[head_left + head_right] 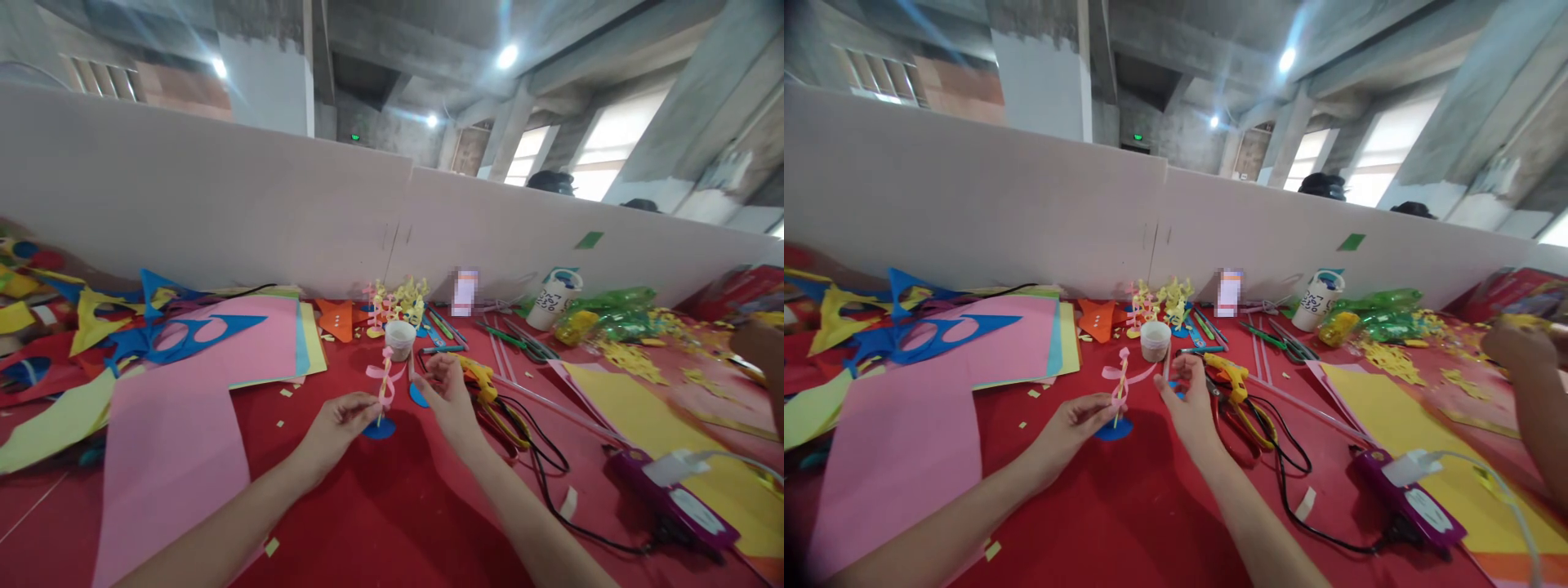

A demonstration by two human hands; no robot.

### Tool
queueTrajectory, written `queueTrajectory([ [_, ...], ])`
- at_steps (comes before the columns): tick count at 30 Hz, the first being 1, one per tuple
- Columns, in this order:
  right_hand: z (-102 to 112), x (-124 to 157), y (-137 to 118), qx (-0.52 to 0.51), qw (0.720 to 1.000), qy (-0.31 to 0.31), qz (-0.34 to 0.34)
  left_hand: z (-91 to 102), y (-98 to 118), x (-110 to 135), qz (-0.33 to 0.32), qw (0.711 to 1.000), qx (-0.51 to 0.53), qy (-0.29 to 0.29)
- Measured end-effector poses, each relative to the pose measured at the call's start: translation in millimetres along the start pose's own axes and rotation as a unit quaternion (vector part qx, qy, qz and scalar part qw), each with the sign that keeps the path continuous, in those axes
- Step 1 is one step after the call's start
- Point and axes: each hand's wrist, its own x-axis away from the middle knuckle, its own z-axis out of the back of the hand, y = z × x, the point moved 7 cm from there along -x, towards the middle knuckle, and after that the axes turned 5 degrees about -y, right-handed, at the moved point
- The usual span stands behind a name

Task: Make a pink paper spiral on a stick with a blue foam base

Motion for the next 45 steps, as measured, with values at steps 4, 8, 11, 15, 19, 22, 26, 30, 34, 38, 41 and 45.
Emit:
queueTrajectory([
  [4,-9,1,-13,0.09,0.99,-0.103,0.044,-2.7,0,0,0.013,1.0,0.005,-0.019],
  [8,-20,5,-11,0.109,0.979,-0.172,0.027,-4.2,-1,-1,0.023,0.999,0.023,-0.029],
  [11,-26,7,-4,0.07,0.979,-0.191,-0.023,-3.0,-3,-1,0.032,0.998,0.046,-0.021],
  [15,-29,9,-6,0.03,0.975,-0.215,-0.041,1.3,-3,-1,0.039,0.997,0.072,0.001],
  [19,-22,6,-13,0.056,0.98,-0.193,-0.01,7.8,-3,-3,0.039,0.996,0.084,0.016],
  [22,-18,6,-18,0.083,0.979,-0.186,0.012,9.6,-4,-5,0.033,0.996,0.078,0.006],
  [26,-20,7,-21,0.105,0.976,-0.187,0.033,10.2,-8,-7,0.039,0.995,0.096,0.005],
  [30,-20,6,-16,0.13,0.975,-0.178,0.032,13.0,-9,-7,0.039,0.995,0.089,0.024],
  [34,-22,7,-8,0.138,0.972,-0.189,0.022,14.7,-11,-8,0.04,0.995,0.085,0.027],
  [38,-28,12,-5,0.143,0.962,-0.231,0.016,10.4,-10,-8,0.042,0.994,0.099,0.0],
  [41,-32,15,-7,0.169,0.954,-0.245,0.04,5.8,-8,-6,0.044,0.993,0.111,-0.023],
  [45,-26,14,-10,0.195,0.958,-0.197,0.075,2.2,-7,-5,0.039,0.992,0.112,-0.043],
])
